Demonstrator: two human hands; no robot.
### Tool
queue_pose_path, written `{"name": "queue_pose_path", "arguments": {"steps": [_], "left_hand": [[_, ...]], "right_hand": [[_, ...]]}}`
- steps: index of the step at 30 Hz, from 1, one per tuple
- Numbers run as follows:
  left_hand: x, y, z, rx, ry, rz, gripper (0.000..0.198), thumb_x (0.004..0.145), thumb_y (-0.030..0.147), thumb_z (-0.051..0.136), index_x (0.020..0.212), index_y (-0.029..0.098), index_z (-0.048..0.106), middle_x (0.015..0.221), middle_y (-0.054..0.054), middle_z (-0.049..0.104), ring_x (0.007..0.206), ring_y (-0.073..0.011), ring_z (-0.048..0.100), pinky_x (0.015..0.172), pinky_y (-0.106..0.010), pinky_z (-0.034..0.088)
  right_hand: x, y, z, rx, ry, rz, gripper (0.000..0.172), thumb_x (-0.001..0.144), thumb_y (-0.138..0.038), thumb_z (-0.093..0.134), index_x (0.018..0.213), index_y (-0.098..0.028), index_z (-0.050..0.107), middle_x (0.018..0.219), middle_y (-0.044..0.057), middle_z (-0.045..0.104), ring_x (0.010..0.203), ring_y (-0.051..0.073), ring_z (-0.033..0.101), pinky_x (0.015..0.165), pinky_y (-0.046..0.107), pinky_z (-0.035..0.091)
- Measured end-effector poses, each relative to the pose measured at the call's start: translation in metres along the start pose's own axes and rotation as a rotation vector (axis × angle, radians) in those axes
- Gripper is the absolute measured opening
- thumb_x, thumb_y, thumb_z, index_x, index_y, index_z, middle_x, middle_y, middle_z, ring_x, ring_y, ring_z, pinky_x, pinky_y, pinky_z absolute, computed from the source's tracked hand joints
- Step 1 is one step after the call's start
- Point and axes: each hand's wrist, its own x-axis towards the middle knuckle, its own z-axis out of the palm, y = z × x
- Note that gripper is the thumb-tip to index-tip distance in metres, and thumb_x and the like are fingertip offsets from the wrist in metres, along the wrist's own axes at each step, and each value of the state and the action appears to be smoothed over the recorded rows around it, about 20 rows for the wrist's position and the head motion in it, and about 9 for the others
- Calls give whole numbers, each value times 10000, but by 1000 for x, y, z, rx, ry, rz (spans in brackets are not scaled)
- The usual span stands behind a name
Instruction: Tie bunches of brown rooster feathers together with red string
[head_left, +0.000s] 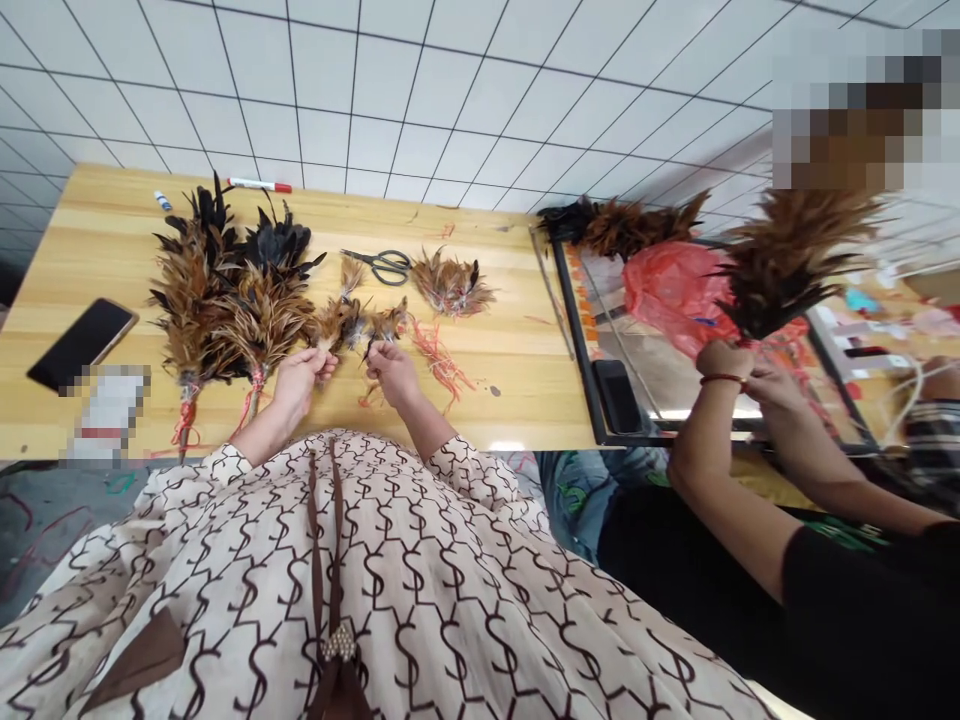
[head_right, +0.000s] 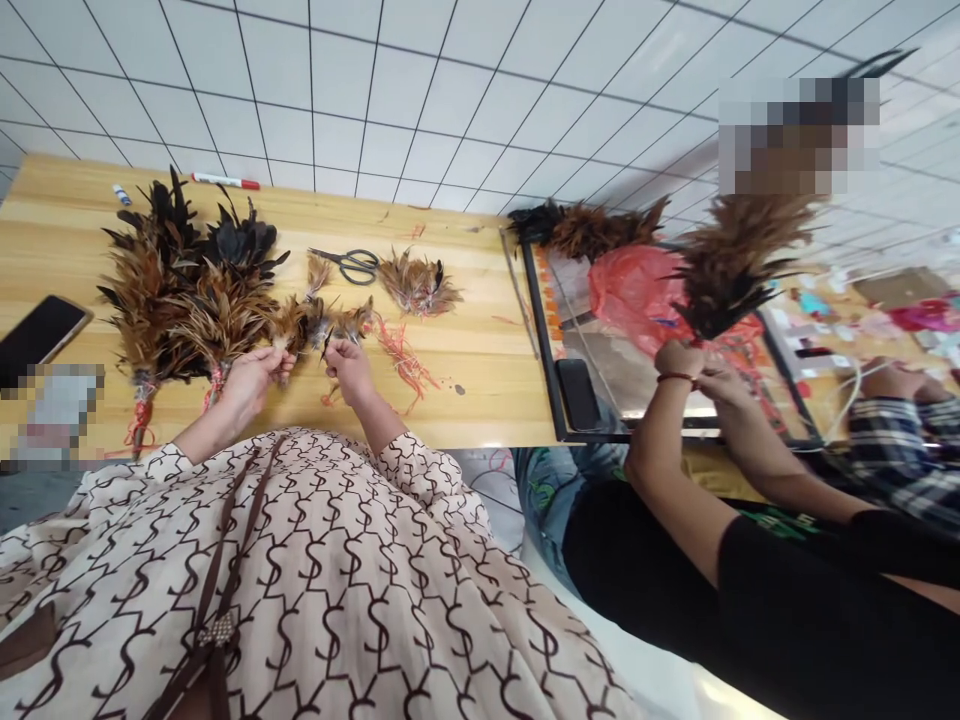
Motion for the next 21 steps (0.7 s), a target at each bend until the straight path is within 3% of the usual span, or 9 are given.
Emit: {"name": "queue_pose_path", "arguments": {"steps": [4,12,21], "left_hand": [[-4,-2,7,6,-24,-23,134,590,180,766,567,131,643,588,-29,646,518,-92,551,533,-215,419],[-6,-6,8,25,-82,-69,194,526,238,808,566,146,641,509,8,601,493,-113,549,500,-225,430],[-11,-6,10,84,-89,-26,246,535,302,805,546,139,623,482,14,573,447,-86,509,491,-218,432]], "right_hand": [[-6,-7,10,170,-27,56,297,626,-382,649,605,-208,410,545,-61,422,471,60,343,471,211,315],[-15,-8,29,152,57,-26,213,686,-323,581,628,-211,410,563,-54,481,528,80,448,525,216,379],[-16,-6,33,208,175,-82,150,647,-253,568,609,-205,431,555,-65,480,519,71,423,531,214,367]]}}
